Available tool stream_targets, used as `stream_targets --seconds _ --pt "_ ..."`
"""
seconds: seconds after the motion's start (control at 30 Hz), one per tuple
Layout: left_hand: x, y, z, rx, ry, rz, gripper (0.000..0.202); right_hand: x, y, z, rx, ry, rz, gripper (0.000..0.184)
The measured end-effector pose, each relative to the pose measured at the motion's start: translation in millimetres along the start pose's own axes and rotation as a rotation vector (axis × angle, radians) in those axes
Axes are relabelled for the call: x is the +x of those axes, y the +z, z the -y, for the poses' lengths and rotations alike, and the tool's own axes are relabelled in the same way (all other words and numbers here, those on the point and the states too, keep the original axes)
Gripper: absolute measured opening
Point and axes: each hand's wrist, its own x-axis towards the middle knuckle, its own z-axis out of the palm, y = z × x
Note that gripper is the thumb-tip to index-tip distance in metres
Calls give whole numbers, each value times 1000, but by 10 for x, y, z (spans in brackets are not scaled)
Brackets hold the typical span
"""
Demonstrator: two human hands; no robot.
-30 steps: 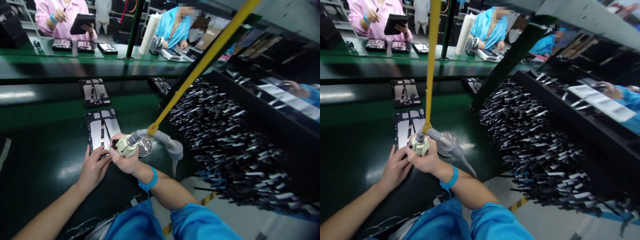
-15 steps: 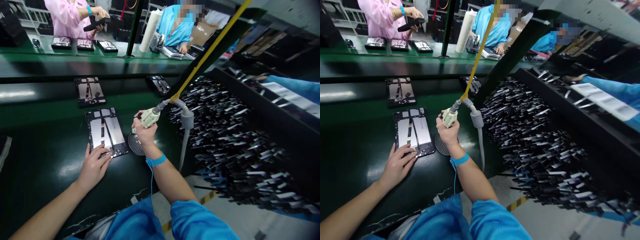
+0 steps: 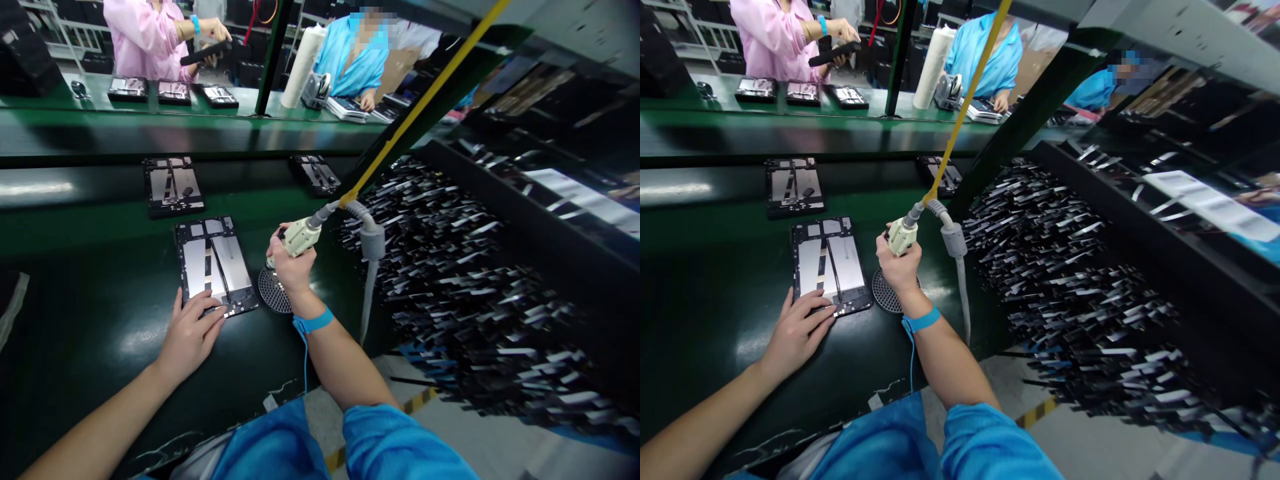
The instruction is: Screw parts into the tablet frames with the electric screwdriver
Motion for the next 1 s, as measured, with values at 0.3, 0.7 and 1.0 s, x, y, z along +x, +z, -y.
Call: stream_targets --seconds 0.3,0.7,1.0 --pt "15 30 -9 -7 -56 20 21 -3 43 234 34 -47 -61 23" --pt "22 21 18 -44 -100 52 36 -820 356 545 159 53 427 23" --pt "14 49 22 -51 -96 30 34 -855 374 547 151 73 468 23"
